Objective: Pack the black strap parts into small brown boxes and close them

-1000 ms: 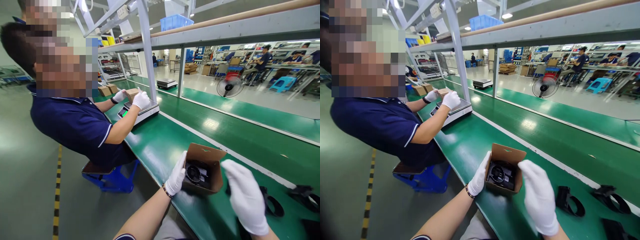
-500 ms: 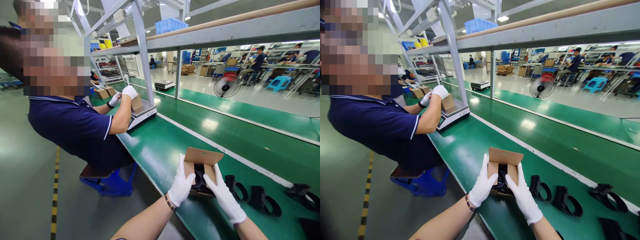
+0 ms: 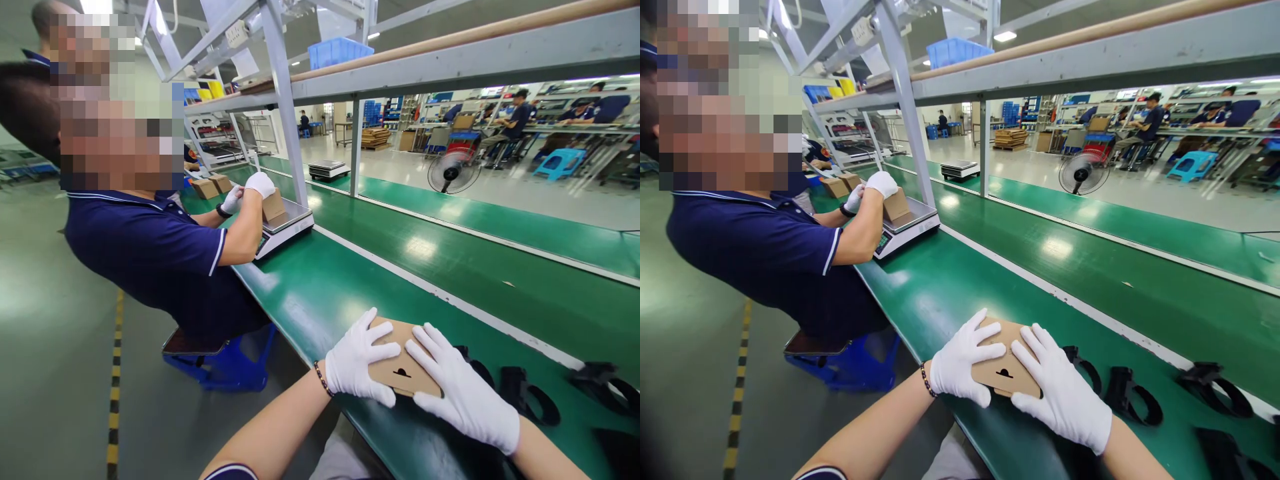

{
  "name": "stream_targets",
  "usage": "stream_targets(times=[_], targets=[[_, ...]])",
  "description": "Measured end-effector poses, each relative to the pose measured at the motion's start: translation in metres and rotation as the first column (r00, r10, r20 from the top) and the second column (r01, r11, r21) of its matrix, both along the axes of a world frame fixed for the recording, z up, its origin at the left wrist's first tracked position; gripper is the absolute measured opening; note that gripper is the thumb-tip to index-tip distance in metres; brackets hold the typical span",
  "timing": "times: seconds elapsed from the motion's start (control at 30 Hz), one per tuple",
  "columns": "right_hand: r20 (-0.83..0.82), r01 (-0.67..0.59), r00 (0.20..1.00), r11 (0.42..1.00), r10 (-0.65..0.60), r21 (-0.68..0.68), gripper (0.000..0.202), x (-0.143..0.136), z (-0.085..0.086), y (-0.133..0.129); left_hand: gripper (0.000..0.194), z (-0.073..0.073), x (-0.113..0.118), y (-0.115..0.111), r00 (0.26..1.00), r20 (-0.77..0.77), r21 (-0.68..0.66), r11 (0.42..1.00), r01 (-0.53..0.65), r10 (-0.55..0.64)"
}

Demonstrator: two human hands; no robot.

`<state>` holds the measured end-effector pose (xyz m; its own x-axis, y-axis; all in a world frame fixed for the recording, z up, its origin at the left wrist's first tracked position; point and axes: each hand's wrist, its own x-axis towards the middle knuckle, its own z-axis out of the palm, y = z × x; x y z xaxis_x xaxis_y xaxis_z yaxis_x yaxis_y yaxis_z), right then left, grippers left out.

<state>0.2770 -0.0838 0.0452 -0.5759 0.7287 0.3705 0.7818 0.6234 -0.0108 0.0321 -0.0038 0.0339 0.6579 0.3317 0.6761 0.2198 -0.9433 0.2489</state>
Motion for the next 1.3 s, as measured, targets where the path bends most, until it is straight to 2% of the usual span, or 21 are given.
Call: stream_targets(times=[0.07,0.17,0.27,0.33,0.43,0.57,0.63,0.7,0.77,0.87,0.97,1.07,1.13,1.2,1.23,1.3], targets=[[0.019,0.010,1.000,1.000,-0.009,-0.011,0.077,0.000,-0.002,0.002,0.063,0.003,-0.002,0.000,0.999,-0.041,0.018,1.000,-0.001,0.002],[-0.066,-0.018,0.998,0.999,0.020,0.034,0.060,0.000,-0.006,0.005,0.056,0.009,-0.001,0.003,0.993,-0.114,-0.042,0.999,0.010,-0.015],[-0.169,-0.051,0.983,0.995,0.065,0.087,0.050,-0.001,-0.005,0.007,0.054,0.013,0.001,0.005,0.996,-0.090,-0.100,0.995,0.009,-0.018],[-0.167,-0.054,0.984,0.995,0.067,0.083,0.046,-0.003,-0.003,0.006,0.052,0.013,0.000,0.004,0.998,-0.053,-0.085,0.996,0.014,-0.019],[-0.084,-0.042,0.995,0.995,0.049,0.087,0.044,-0.006,0.000,0.003,0.039,0.006,-0.002,0.000,0.999,-0.046,-0.056,0.998,0.021,-0.024],[-0.024,-0.009,1.000,0.985,0.014,0.171,0.035,-0.016,-0.003,-0.008,0.030,-0.011,-0.001,-0.010,0.998,0.003,-0.147,0.987,-0.064,0.065],[-0.072,-0.061,0.994,0.978,0.077,0.202,0.037,-0.024,-0.008,-0.015,0.035,-0.021,0.002,-0.014,0.992,0.071,-0.234,0.969,-0.083,0.102],[-0.132,-0.086,0.984,0.965,0.121,0.250,0.044,-0.033,-0.015,-0.020,0.054,-0.030,0.005,-0.016,0.987,0.100,-0.347,0.934,-0.084,0.126],[-0.179,-0.021,0.981,0.955,0.078,0.297,0.050,-0.043,-0.019,-0.021,0.073,-0.036,0.007,-0.017,0.983,0.094,-0.454,0.885,-0.098,0.157],[-0.289,0.105,0.957,0.957,-0.024,0.270,0.044,-0.053,-0.020,-0.016,0.082,-0.038,0.007,-0.017,0.981,0.068,-0.542,0.832,-0.116,0.181],[-0.366,0.080,0.931,0.976,-0.001,0.202,0.033,-0.054,-0.015,-0.013,0.081,-0.037,0.006,-0.015,0.983,0.052,-0.578,0.808,-0.114,0.175],[-0.379,0.037,0.925,0.981,0.038,0.190,0.031,-0.054,-0.015,-0.013,0.080,-0.037,0.006,-0.015,0.984,0.058,-0.583,0.806,-0.105,0.171],[-0.422,0.117,0.906,0.972,-0.021,0.204,0.031,-0.058,-0.018,-0.013,0.080,-0.038,0.007,-0.016,0.982,0.066,-0.578,0.809,-0.108,0.178],[-0.489,0.264,0.862,0.942,-0.135,0.206,0.033,-0.064,-0.021,-0.011,0.080,-0.039,0.007,-0.015,0.980,0.063,-0.564,0.817,-0.123,0.191],[-0.517,0.322,0.836,0.927,-0.184,0.191,0.034,-0.066,-0.021,-0.009,0.080,-0.039,0.007,-0.015,0.979,0.058,-0.549,0.825,-0.132,0.195],[-0.559,0.348,0.794,0.932,-0.238,0.098,0.030,-0.066,-0.015,-0.007,0.080,-0.036,0.005,-0.014,0.979,0.039,-0.494,0.856,-0.155,0.200]])
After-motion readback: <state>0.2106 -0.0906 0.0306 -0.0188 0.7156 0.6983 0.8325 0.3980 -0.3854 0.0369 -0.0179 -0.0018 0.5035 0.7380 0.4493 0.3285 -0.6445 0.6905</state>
